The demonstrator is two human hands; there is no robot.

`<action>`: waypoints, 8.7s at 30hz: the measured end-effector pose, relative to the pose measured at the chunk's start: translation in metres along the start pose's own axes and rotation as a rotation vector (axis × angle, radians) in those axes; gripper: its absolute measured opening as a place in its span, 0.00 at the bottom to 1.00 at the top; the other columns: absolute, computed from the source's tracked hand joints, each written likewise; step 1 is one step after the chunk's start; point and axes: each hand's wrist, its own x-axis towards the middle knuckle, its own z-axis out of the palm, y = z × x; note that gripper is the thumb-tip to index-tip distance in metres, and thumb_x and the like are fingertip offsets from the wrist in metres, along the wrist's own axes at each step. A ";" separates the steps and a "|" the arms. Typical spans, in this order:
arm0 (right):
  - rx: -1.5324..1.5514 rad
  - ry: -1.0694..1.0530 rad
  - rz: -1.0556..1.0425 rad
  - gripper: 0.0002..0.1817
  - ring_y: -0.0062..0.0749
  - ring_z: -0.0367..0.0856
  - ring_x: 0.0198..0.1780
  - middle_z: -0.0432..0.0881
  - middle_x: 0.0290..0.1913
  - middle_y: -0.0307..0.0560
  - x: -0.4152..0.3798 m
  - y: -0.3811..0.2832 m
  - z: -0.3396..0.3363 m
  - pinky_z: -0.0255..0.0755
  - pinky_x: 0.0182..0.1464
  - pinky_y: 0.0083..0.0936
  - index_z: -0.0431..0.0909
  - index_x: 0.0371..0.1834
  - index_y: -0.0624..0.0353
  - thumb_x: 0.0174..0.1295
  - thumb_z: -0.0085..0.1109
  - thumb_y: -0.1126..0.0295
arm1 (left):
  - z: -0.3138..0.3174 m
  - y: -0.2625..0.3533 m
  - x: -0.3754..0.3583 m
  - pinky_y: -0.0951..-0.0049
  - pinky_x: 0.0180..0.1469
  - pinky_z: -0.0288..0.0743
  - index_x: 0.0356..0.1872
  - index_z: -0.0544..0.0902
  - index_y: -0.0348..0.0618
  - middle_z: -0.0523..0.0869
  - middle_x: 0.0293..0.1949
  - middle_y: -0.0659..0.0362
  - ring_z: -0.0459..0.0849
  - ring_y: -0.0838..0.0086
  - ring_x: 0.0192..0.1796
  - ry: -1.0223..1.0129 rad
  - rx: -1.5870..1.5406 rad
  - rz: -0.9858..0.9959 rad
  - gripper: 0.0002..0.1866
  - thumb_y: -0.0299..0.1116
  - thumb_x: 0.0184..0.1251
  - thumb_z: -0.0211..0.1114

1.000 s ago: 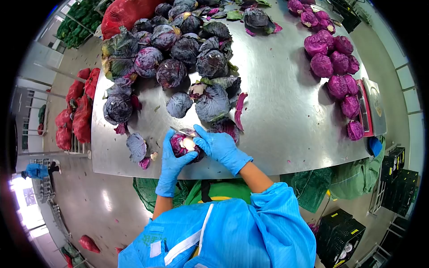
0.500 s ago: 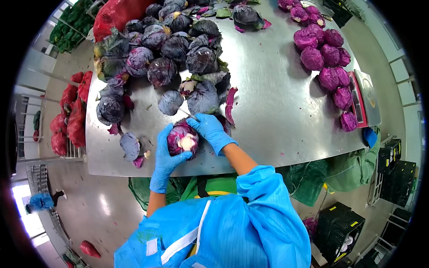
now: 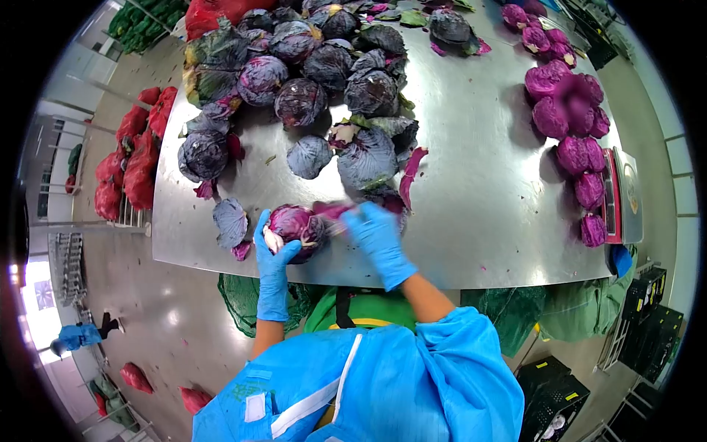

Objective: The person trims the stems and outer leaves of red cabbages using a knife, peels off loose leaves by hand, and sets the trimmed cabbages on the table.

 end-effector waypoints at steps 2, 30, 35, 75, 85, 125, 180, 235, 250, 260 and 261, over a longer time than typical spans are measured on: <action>0.225 0.096 0.459 0.16 0.23 0.68 0.23 0.75 0.22 0.40 0.023 0.004 -0.054 0.69 0.27 0.27 0.75 0.34 0.59 0.63 0.61 0.56 | -0.015 -0.013 0.003 0.63 0.67 0.62 0.68 0.62 0.38 0.69 0.62 0.52 0.69 0.64 0.62 -0.012 -0.225 -0.140 0.54 0.36 0.35 0.82; -0.736 -0.268 -0.174 0.36 0.43 0.81 0.21 0.82 0.24 0.52 0.009 -0.036 0.012 0.70 0.21 0.41 0.64 0.67 0.61 0.69 0.37 0.42 | 0.062 0.035 0.004 0.56 0.55 0.71 0.65 0.60 0.29 0.70 0.56 0.40 0.73 0.49 0.57 -0.065 0.792 0.261 0.59 0.51 0.31 0.80; -0.533 -0.137 -0.066 0.33 0.51 0.83 0.28 0.83 0.29 0.57 0.011 0.000 0.018 0.74 0.28 0.44 0.73 0.60 0.52 0.67 0.37 0.38 | 0.072 0.043 0.001 0.53 0.57 0.69 0.66 0.60 0.30 0.70 0.57 0.40 0.71 0.48 0.58 -0.064 0.844 0.273 0.60 0.52 0.30 0.80; -0.286 0.134 -0.145 0.32 0.46 0.83 0.37 0.83 0.35 0.52 0.012 -0.074 -0.067 0.75 0.41 0.35 0.72 0.58 0.58 0.56 0.64 0.48 | 0.030 0.025 -0.014 0.61 0.65 0.66 0.70 0.57 0.36 0.67 0.64 0.44 0.70 0.54 0.64 -0.074 0.606 0.416 0.60 0.45 0.33 0.82; -0.168 -0.579 -0.027 0.34 0.51 0.82 0.48 0.81 0.46 0.62 0.042 -0.035 -0.024 0.74 0.49 0.37 0.71 0.54 0.64 0.51 0.65 0.49 | 0.058 0.047 -0.007 0.58 0.61 0.71 0.68 0.61 0.38 0.66 0.62 0.42 0.70 0.51 0.63 -0.169 0.855 0.458 0.60 0.46 0.26 0.82; -0.688 -0.016 -0.396 0.09 0.44 0.77 0.21 0.76 0.25 0.49 -0.030 -0.006 -0.006 0.71 0.22 0.39 0.72 0.31 0.54 0.63 0.53 0.61 | 0.049 0.038 0.020 0.59 0.61 0.70 0.69 0.53 0.28 0.67 0.61 0.39 0.72 0.51 0.62 -0.424 0.652 0.057 0.66 0.58 0.32 0.80; -0.638 0.478 -0.285 0.17 0.48 0.78 0.33 0.75 0.30 0.55 0.044 0.002 -0.097 0.71 0.33 0.39 0.72 0.43 0.62 0.63 0.59 0.59 | -0.005 0.013 -0.011 0.63 0.64 0.70 0.69 0.62 0.37 0.73 0.61 0.49 0.74 0.61 0.61 -0.246 -0.044 -0.047 0.54 0.42 0.37 0.81; -0.482 -0.055 -0.119 0.18 0.54 0.80 0.35 0.80 0.39 0.55 0.005 0.000 -0.026 0.74 0.34 0.45 0.72 0.45 0.59 0.67 0.50 0.53 | 0.067 0.035 0.001 0.60 0.60 0.70 0.66 0.61 0.34 0.70 0.57 0.44 0.74 0.56 0.58 -0.239 0.575 0.170 0.55 0.46 0.35 0.82; -0.576 -0.045 -0.208 0.08 0.52 0.82 0.36 0.83 0.36 0.51 0.078 0.025 0.007 0.76 0.38 0.45 0.79 0.34 0.52 0.55 0.56 0.63 | 0.039 0.000 -0.018 0.60 0.64 0.67 0.65 0.65 0.39 0.70 0.63 0.46 0.72 0.56 0.63 -0.219 0.420 0.687 0.51 0.41 0.35 0.83; -0.720 0.046 -0.086 0.27 0.48 0.80 0.44 0.76 0.44 0.54 0.071 -0.049 -0.034 0.77 0.42 0.38 0.72 0.54 0.58 0.56 0.64 0.53 | -0.005 -0.011 -0.012 0.63 0.72 0.53 0.69 0.63 0.39 0.66 0.68 0.52 0.64 0.64 0.69 -0.211 0.091 0.203 0.49 0.39 0.43 0.78; -0.519 0.000 -0.193 0.30 0.44 0.81 0.42 0.77 0.45 0.54 0.058 -0.037 -0.032 0.77 0.43 0.35 0.74 0.54 0.59 0.55 0.66 0.51 | 0.002 -0.013 -0.012 0.64 0.71 0.56 0.67 0.65 0.39 0.69 0.65 0.53 0.67 0.65 0.67 -0.142 0.016 0.175 0.44 0.36 0.47 0.75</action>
